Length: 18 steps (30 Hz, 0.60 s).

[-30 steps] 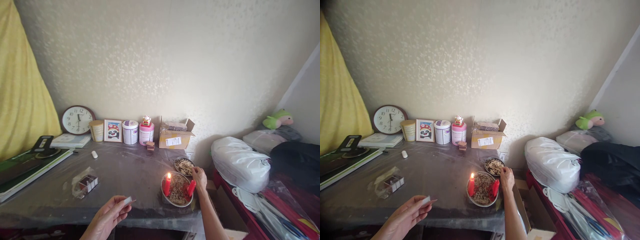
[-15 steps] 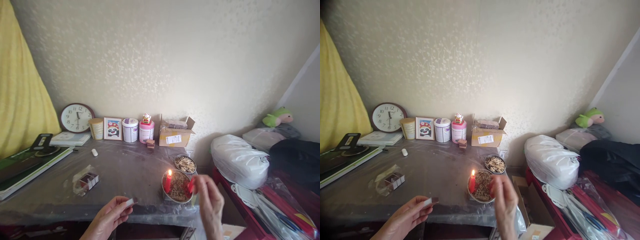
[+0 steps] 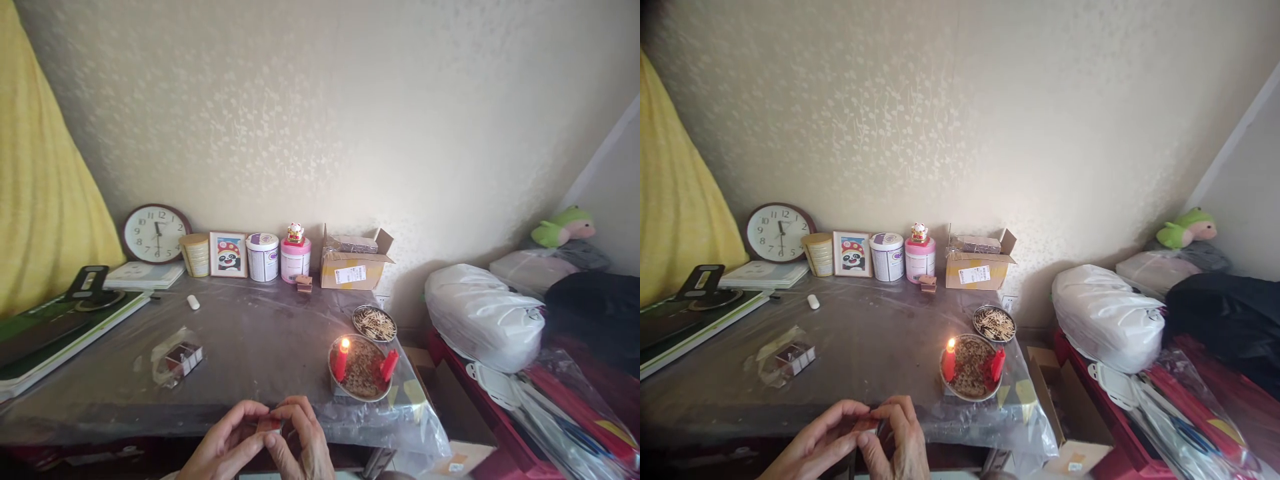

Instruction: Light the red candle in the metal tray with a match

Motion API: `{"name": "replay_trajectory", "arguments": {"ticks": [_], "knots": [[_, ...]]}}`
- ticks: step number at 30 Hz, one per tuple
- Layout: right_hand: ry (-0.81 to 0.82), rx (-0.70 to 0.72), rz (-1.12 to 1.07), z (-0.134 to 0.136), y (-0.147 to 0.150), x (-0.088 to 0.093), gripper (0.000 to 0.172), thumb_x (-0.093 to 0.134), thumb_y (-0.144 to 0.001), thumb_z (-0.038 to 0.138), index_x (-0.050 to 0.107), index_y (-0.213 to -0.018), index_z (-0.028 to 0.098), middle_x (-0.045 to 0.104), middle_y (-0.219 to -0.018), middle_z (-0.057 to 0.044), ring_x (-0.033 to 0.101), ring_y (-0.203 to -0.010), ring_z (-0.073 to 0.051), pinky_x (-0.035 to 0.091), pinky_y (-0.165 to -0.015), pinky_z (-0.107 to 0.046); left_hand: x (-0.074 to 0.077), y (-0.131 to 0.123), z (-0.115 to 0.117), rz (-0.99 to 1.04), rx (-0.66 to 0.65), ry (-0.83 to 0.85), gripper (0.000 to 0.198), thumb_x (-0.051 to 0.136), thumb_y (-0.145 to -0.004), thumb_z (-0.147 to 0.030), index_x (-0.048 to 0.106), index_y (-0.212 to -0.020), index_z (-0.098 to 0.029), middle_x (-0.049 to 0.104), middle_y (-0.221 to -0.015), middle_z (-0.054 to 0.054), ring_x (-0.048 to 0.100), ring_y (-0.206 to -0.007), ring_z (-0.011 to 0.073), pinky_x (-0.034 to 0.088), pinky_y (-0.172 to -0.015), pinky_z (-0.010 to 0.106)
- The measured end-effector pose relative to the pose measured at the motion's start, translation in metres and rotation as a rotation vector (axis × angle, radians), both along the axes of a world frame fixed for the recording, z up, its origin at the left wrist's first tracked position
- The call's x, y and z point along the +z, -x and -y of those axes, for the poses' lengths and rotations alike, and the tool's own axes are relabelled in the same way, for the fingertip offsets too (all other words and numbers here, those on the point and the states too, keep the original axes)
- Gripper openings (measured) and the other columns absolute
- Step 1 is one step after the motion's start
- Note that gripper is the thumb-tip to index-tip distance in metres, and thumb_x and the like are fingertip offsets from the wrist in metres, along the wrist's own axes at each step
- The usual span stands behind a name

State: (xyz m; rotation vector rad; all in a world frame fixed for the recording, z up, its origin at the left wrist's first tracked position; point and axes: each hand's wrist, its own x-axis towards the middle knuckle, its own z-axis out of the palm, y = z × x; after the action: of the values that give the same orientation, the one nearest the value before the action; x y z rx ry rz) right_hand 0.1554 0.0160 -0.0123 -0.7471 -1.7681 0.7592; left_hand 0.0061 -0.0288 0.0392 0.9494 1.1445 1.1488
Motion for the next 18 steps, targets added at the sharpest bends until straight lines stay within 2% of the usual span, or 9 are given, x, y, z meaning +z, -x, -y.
{"name": "replay_trajectory", "arguments": {"ticks": [3,5,7,13,15,18], "knots": [[0.046,-0.001,-0.038,0.000,0.003,-0.009,0.041,0.052,-0.086,0.061,0.067,-0.096,0.024,0.062,-0.090,-0.004,0.057,-0.061,-0.012,0.047,-0.053,-0.023,-0.011,0.001,-0.003,-0.014,0.053,-0.028,0.031,0.078,-0.064,-0.047,0.071,-0.084,-0.024,0.075,-0.088,0.006,0.065,-0.093,0.0297,0.049,-0.085,0.039],[0.074,-0.001,-0.066,-0.001,0.004,-0.015,0.041,0.053,-0.084,0.062,0.067,-0.098,0.025,0.062,-0.090,-0.004,0.054,-0.057,-0.011,0.045,-0.049,-0.021,-0.012,0.003,-0.003,-0.034,0.039,-0.026,0.030,0.078,-0.065,-0.047,0.071,-0.085,-0.024,0.075,-0.090,0.006,0.064,-0.095,0.0296,0.049,-0.086,0.039],[0.073,0.023,-0.068,-0.003,0.002,-0.019,0.039,0.056,-0.083,0.060,0.066,-0.099,0.026,0.062,-0.087,-0.003,0.053,-0.055,-0.011,0.044,-0.047,-0.021,-0.007,0.004,-0.002,-0.060,0.015,-0.005,0.028,0.077,-0.067,-0.045,0.070,-0.086,-0.026,0.074,-0.091,0.004,0.064,-0.096,0.0294,0.049,-0.087,0.038],[0.065,0.166,0.030,-0.014,-0.014,-0.024,0.024,0.063,-0.085,0.040,0.065,-0.106,0.028,0.064,-0.090,-0.003,0.058,-0.058,-0.011,0.048,-0.053,-0.021,0.024,0.002,0.006,-0.130,-0.005,0.045,0.018,0.072,-0.072,-0.038,0.069,-0.087,-0.029,0.075,-0.091,0.002,0.063,-0.098,0.0284,0.048,-0.088,0.036],[0.083,0.183,0.012,-0.016,-0.014,-0.027,0.023,0.065,-0.084,0.038,0.066,-0.105,0.029,0.065,-0.090,-0.003,0.057,-0.056,-0.011,0.047,-0.052,-0.020,0.029,0.000,0.005,-0.128,0.016,0.016,0.017,0.071,-0.072,-0.036,0.069,-0.087,-0.027,0.074,-0.089,0.003,0.064,-0.094,0.0275,0.047,-0.087,0.036],[0.138,0.148,-0.073,-0.013,-0.007,-0.032,0.023,0.068,-0.080,0.042,0.069,-0.099,0.028,0.065,-0.087,-0.002,0.053,-0.051,-0.010,0.045,-0.048,-0.020,0.026,-0.001,0.001,-0.120,0.019,0.007,0.017,0.072,-0.071,-0.033,0.067,-0.085,-0.025,0.072,-0.084,0.002,0.064,-0.088,0.0253,0.047,-0.084,0.034]]}}
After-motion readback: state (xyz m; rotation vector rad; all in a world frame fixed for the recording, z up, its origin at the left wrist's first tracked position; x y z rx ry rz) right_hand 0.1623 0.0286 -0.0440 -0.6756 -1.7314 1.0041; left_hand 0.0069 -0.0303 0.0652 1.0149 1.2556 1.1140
